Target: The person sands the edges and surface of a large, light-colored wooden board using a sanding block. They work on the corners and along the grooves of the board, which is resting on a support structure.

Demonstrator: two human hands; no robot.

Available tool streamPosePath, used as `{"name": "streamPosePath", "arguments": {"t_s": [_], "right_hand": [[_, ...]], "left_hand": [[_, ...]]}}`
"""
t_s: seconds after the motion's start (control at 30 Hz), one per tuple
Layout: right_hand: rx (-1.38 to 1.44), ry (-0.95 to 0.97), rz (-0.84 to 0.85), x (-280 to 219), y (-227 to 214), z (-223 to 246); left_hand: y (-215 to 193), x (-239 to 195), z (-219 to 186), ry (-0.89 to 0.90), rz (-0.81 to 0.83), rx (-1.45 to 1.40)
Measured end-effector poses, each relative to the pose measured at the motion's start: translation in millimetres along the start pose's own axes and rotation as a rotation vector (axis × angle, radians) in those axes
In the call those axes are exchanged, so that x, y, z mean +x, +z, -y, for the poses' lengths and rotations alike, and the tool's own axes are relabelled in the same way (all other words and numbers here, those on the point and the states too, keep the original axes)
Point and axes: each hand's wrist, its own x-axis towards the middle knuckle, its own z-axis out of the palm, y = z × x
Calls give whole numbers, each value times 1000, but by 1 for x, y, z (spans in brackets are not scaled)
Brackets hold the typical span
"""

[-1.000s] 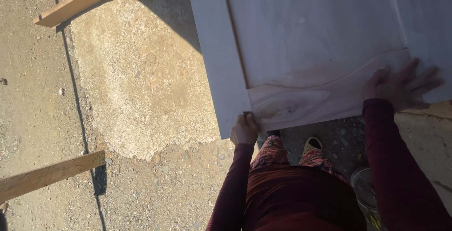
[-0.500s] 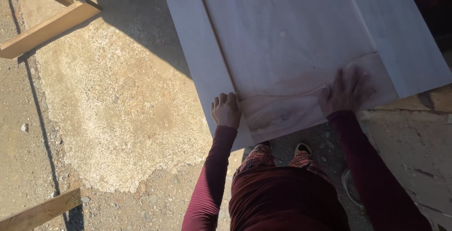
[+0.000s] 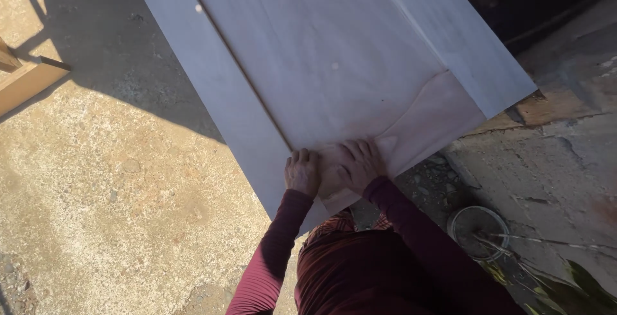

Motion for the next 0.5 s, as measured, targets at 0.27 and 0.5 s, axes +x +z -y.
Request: {"name": "streamPosePath", "arguments": {"t_s": [0.27, 0.5], "right_hand": [[-185, 155, -144, -19, -8, -65], [-170, 368, -225, -35, -31, -107]], "left_hand": [[34, 29, -38, 173, -51, -183], [11, 24, 6, 232, 144, -192]]}}
